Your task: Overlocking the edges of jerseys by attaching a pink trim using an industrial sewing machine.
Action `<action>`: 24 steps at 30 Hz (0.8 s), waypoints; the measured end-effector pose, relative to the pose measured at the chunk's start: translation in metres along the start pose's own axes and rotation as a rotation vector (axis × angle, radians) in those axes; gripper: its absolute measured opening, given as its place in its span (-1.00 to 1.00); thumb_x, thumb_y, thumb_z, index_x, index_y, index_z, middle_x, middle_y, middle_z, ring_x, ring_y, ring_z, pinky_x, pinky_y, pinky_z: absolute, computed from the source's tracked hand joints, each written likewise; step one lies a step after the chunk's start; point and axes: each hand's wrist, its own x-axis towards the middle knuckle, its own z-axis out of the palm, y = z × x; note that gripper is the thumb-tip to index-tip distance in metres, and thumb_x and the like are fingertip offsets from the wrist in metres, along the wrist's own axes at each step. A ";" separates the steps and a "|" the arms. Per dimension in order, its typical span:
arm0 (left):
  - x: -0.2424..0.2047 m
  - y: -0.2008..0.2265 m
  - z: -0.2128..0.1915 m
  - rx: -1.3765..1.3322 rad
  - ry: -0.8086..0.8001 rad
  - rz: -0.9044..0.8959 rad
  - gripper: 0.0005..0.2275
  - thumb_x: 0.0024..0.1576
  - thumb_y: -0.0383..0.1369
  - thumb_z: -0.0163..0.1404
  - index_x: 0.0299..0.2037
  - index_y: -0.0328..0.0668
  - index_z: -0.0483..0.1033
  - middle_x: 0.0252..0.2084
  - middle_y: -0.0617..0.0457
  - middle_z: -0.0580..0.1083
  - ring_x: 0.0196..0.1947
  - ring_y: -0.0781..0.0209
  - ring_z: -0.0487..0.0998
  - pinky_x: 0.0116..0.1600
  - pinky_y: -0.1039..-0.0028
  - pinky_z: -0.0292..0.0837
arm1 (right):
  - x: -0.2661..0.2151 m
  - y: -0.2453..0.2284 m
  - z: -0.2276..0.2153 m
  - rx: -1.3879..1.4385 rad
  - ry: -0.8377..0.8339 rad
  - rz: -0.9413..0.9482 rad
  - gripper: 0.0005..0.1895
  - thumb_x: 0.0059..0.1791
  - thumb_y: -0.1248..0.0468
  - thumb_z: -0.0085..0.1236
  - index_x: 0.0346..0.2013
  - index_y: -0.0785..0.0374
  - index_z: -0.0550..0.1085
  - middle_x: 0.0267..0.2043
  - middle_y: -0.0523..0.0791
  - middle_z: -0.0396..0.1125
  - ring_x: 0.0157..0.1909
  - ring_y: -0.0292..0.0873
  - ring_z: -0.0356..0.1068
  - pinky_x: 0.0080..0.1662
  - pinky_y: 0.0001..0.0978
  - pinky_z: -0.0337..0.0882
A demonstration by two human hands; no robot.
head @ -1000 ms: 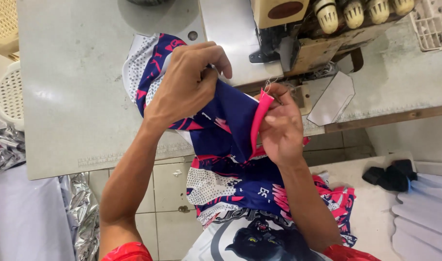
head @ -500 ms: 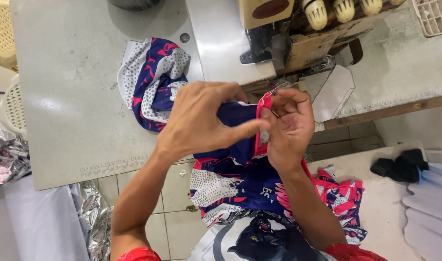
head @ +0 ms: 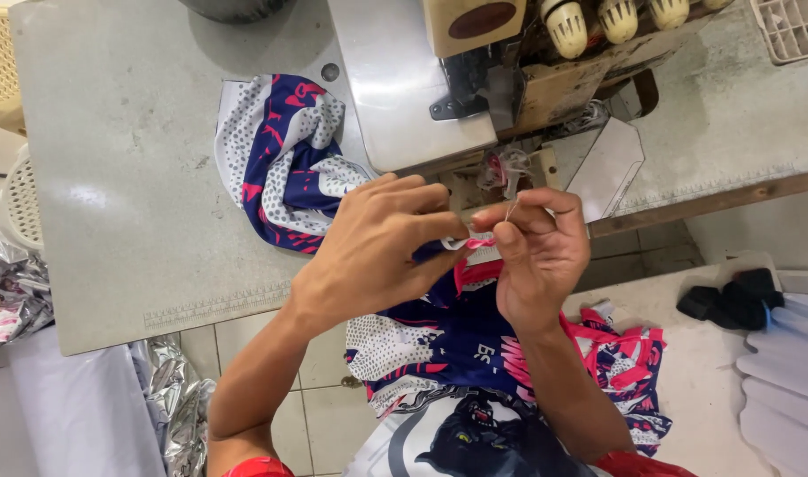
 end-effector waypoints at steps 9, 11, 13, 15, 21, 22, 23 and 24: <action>-0.002 -0.001 0.009 0.045 -0.031 -0.002 -0.91 0.19 -0.31 0.13 -0.30 -0.08 0.58 -0.40 0.07 0.36 -0.41 0.03 0.36 -0.31 0.25 0.19 | 0.001 -0.003 -0.019 0.008 0.005 0.011 -0.73 0.08 0.34 0.21 0.01 0.27 0.34 -0.31 0.04 0.48 -0.27 -0.11 0.55 -0.06 -0.28 0.61; -0.002 -0.002 0.007 0.038 -0.035 -0.002 -0.89 0.21 -0.29 0.12 -0.30 -0.09 0.59 -0.40 0.07 0.37 -0.41 0.03 0.37 -0.30 0.25 0.20 | 0.001 -0.002 -0.023 0.019 0.013 0.015 -0.72 0.08 0.34 0.21 0.02 0.28 0.34 -0.30 0.05 0.48 -0.27 -0.11 0.55 -0.06 -0.29 0.61; 0.000 -0.004 0.007 0.015 -0.039 -0.005 -0.94 0.15 -0.34 0.14 -0.28 -0.09 0.59 -0.39 0.07 0.36 -0.38 0.02 0.37 -0.27 0.25 0.21 | 0.004 -0.002 -0.027 0.065 0.014 -0.018 -0.72 0.08 0.37 0.20 0.04 0.28 0.36 -0.29 0.03 0.49 -0.25 -0.11 0.55 -0.05 -0.28 0.64; 0.007 -0.010 0.004 -0.010 -0.023 0.003 -0.88 0.18 -0.30 0.15 -0.28 -0.15 0.61 -0.39 0.06 0.40 -0.37 0.09 0.38 -0.26 0.29 0.21 | 0.018 -0.005 -0.028 0.088 0.011 -0.046 -0.73 0.08 0.37 0.24 0.02 0.27 0.38 -0.30 0.00 0.48 -0.28 -0.12 0.55 -0.13 -0.28 0.66; 0.039 -0.053 0.003 0.014 0.116 -0.091 -0.86 0.19 -0.32 0.19 -0.24 -0.25 0.63 -0.33 0.00 0.50 -0.33 0.09 0.42 -0.24 0.27 0.26 | 0.089 -0.010 -0.041 -0.055 0.138 -0.285 -0.74 0.14 0.30 0.30 0.04 0.14 0.39 -0.17 -0.01 0.43 -0.24 -0.09 0.47 -0.27 -0.30 0.55; 0.044 -0.063 0.004 0.027 0.164 -0.121 -0.83 0.18 -0.31 0.20 -0.23 -0.30 0.63 -0.34 -0.02 0.49 -0.35 0.07 0.41 -0.26 0.25 0.24 | 0.104 -0.008 -0.045 -0.141 0.214 -0.426 -0.75 0.17 0.29 0.29 0.06 0.14 0.40 0.00 0.04 0.44 -0.11 -0.05 0.48 -0.18 -0.24 0.58; 0.044 -0.063 0.004 0.029 0.167 -0.124 -0.83 0.18 -0.31 0.20 -0.23 -0.30 0.63 -0.34 -0.02 0.49 -0.35 0.07 0.41 -0.26 0.25 0.24 | 0.099 -0.012 -0.042 -0.139 0.209 -0.426 -0.75 0.17 0.29 0.29 0.06 0.14 0.40 0.00 0.04 0.44 -0.11 -0.05 0.48 -0.18 -0.24 0.58; 0.044 -0.063 0.005 -0.007 0.182 -0.138 -0.83 0.18 -0.30 0.19 -0.22 -0.27 0.61 -0.35 0.01 0.45 -0.34 0.08 0.39 -0.21 0.25 0.24 | 0.096 -0.016 -0.040 -0.252 0.232 -0.475 -0.81 0.20 0.29 0.20 0.03 0.19 0.36 -0.05 0.01 0.35 -0.17 -0.11 0.39 -0.23 -0.29 0.57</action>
